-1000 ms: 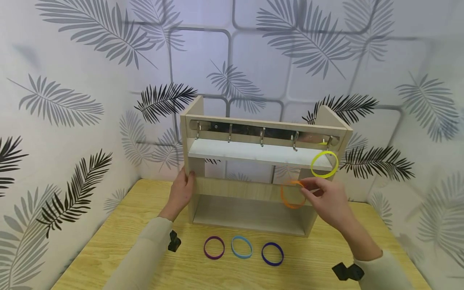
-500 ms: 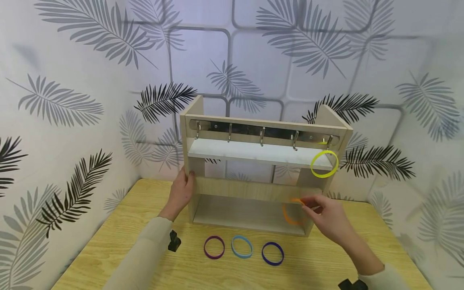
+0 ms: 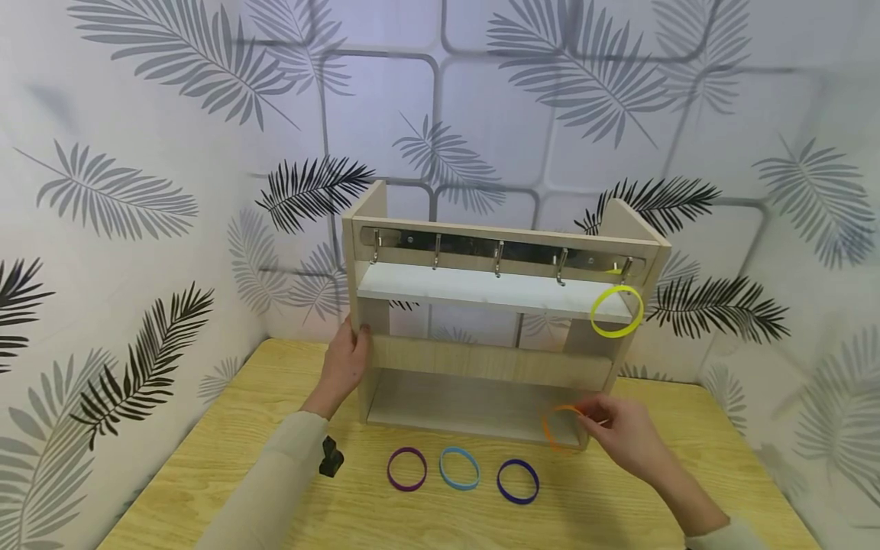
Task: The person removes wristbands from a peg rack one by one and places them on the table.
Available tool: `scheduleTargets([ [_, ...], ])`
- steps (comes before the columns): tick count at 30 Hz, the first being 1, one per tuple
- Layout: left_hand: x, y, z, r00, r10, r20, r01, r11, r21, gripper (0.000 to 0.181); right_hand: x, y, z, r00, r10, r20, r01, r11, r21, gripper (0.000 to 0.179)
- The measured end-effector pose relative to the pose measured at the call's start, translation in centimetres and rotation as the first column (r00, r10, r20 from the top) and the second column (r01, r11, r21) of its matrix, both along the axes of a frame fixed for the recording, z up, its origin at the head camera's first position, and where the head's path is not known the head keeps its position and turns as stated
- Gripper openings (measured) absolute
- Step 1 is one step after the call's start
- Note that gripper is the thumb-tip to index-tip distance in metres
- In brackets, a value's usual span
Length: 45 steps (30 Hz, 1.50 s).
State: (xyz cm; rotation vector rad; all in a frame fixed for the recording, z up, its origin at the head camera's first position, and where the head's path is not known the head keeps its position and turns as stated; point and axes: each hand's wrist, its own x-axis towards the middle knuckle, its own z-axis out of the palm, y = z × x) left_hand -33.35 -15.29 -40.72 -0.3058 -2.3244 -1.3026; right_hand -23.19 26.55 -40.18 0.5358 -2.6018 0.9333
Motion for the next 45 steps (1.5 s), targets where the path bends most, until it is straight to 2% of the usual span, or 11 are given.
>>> scheduleTargets([
  [7, 0.1, 0.0, 0.1, 1.0, -0.005, -0.003, 0.005, 1.0, 0.012, 0.051, -0.5, 0.8, -2.0, 0.992, -0.01, 0.126, 0.008, 1.0, 0.013, 0.007],
  [21, -0.1, 0.0, 0.0, 1.0, 0.009, -0.004, -0.009, 1.0, 0.018, 0.049, -1.4, 2.5, -4.3, 0.971, 0.041, 0.236, -0.04, 0.999, -0.009, 0.01],
  [29, -0.2, 0.0, -0.1, 1.0, 0.011, 0.004, -0.011, 1.0, 0.018, 0.05, -1.9, 3.6, -5.9, 0.945, 0.123, 0.304, -0.108, 0.992, -0.065, 0.013],
  [34, -0.2, 0.0, -0.1, 1.0, 0.006, 0.006, -0.006, 1.0, 0.017, 0.049, -2.2, 4.1, -6.9, 0.931, 0.174, 0.32, -0.146, 0.983, -0.109, 0.014],
  [39, -0.2, 0.0, -0.1, 1.0, 0.016, 0.006, -0.016, 1.0, 0.011, 0.049, -2.5, 4.5, -7.8, 0.903, 0.243, 0.354, -0.193, 0.966, -0.171, 0.015],
  [45, -0.3, 0.0, -0.2, 1.0, 0.014, 0.019, -0.014, 1.0, 0.012, 0.05, -2.9, 4.7, -8.4, 0.878, 0.244, 0.412, -0.196, 0.968, -0.155, 0.014],
])
